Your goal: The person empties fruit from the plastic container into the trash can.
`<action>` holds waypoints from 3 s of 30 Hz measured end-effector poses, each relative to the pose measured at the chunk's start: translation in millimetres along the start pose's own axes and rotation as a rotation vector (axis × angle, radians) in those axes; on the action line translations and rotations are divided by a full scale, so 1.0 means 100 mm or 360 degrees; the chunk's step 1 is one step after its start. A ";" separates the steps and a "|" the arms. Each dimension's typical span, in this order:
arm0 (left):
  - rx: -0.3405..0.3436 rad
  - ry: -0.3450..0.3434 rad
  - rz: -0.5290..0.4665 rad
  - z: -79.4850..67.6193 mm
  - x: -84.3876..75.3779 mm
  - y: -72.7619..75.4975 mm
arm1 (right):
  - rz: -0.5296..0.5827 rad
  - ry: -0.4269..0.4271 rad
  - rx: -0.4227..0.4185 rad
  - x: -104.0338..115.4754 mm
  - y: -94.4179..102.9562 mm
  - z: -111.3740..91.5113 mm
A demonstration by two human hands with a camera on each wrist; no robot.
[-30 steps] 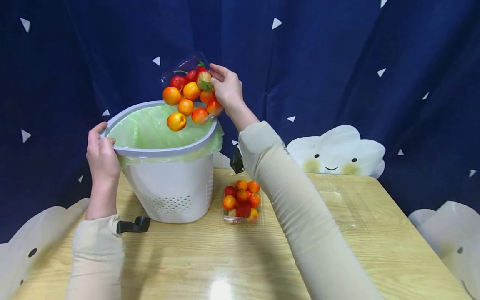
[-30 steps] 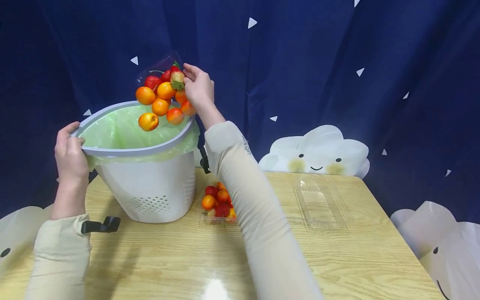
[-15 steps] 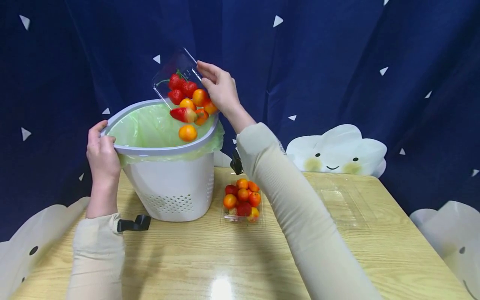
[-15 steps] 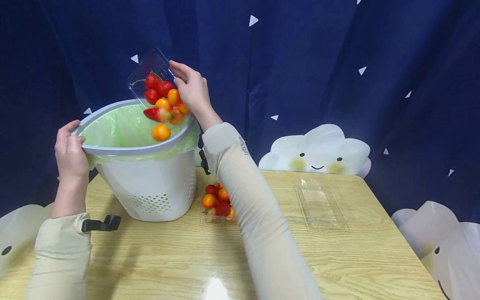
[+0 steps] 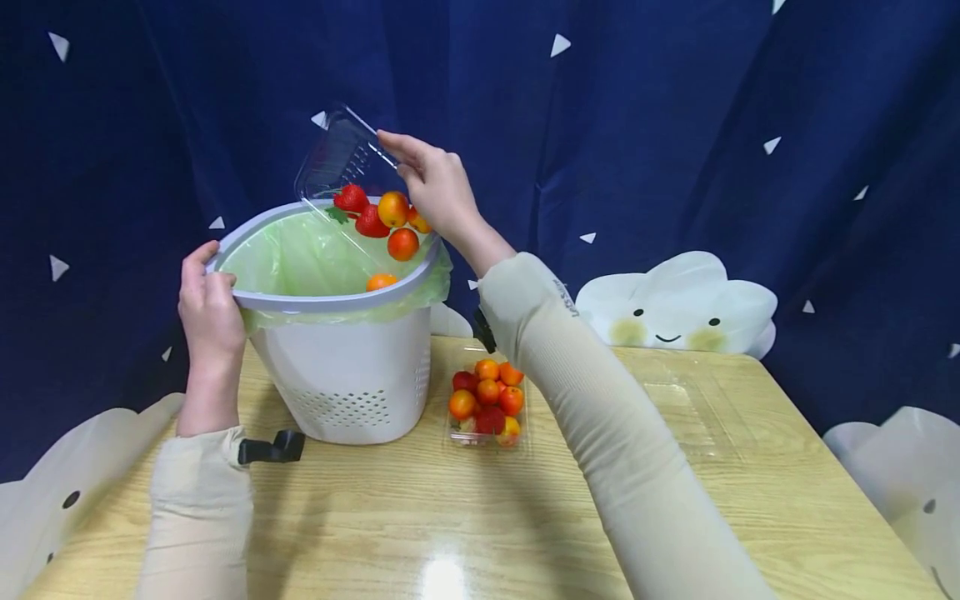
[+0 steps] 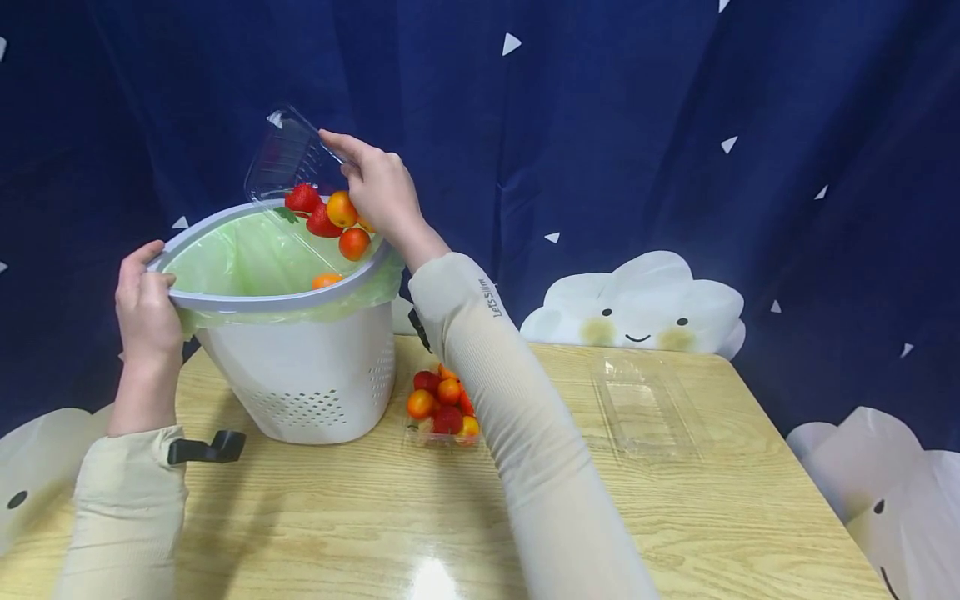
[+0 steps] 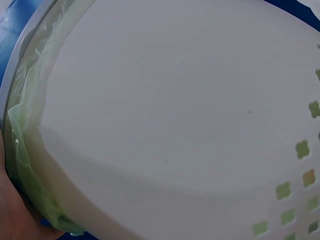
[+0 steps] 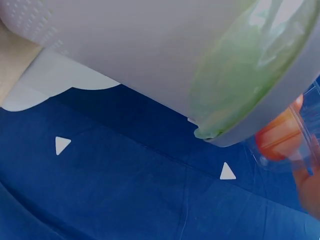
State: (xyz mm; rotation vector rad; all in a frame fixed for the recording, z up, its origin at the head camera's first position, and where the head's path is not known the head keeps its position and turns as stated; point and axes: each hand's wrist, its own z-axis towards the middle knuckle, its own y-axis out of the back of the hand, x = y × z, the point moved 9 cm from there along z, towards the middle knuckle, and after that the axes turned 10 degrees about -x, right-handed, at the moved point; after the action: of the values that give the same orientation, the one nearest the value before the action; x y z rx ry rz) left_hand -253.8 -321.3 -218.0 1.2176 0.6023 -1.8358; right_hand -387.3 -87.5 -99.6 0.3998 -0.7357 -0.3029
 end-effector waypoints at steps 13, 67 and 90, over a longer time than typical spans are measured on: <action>0.0017 0.0015 -0.0023 -0.01 -0.01 -0.01 | -0.0209 0.0278 -0.0025 0.14 0.05 -0.05; 0.0405 0.0058 0.0352 0.14 -0.08 -0.14 | 0.0098 -0.0260 -0.0677 -0.73 1.15 -0.63; 0.0186 0.0141 0.0098 0.21 -0.01 -0.17 | 0.0486 -0.1024 -0.0487 -1.93 1.42 -1.54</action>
State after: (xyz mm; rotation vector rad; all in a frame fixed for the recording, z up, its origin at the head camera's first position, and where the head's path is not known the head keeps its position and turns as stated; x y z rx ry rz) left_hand -278.5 -328.0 -209.6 1.3862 0.5062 -1.7939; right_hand -397.5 153.1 -252.1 -0.1184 -1.3412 -0.2491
